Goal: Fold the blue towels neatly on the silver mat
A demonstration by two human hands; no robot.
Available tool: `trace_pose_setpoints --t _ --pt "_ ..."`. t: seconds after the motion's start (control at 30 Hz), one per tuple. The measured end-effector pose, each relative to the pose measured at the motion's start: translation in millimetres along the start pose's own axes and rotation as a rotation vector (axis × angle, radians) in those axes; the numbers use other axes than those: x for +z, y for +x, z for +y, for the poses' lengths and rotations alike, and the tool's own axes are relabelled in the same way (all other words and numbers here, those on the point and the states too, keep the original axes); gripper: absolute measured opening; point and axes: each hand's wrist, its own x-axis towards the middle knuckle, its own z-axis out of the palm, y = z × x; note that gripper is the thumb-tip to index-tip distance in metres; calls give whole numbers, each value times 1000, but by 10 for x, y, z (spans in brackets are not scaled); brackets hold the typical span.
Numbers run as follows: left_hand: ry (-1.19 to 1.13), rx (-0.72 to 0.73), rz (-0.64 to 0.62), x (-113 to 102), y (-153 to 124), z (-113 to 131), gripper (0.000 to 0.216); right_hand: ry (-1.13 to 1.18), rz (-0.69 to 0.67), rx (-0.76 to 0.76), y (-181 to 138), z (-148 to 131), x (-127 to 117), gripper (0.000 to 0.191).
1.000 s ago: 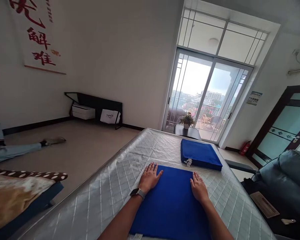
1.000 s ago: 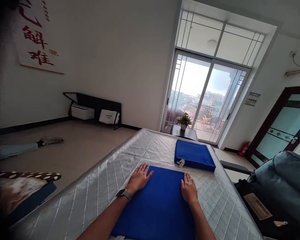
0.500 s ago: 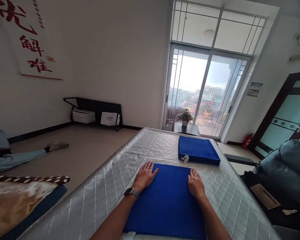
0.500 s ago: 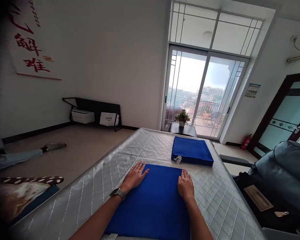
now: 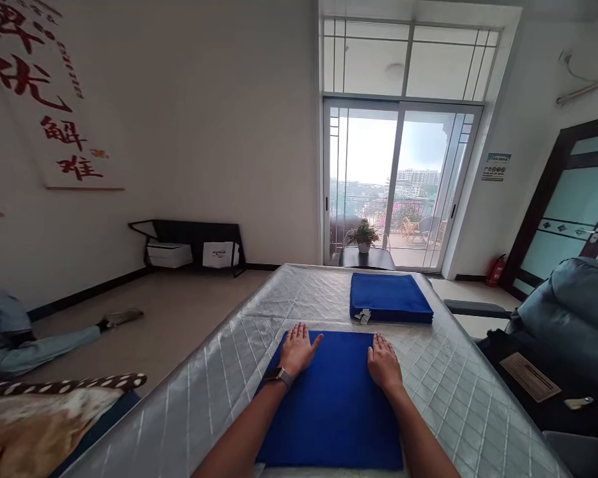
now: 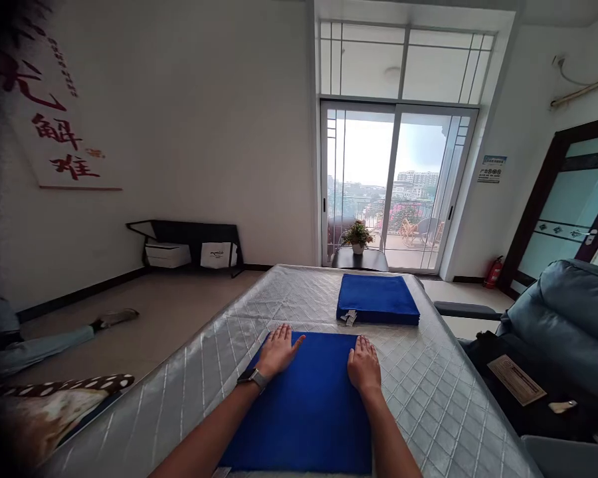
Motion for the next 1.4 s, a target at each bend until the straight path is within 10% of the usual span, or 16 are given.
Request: trace_pose_setpoints --t 0.23,0.37,0.7,1.07,1.4 --pt "-287 447 105 183 -128 1468 61 -19 12 -25 -17 50 52 60" --pt "-325 451 84 276 -131 1701 55 -33 15 -26 -13 91 84 61" --pt "-207 299 14 261 -103 954 70 -29 -12 2 37 7 20 61" --pt "-84 91 -20 190 -123 -443 77 -36 -21 3 19 -11 -21 63" --pt "-129 61 26 235 -129 -579 83 -70 -31 9 52 -3 28 65"
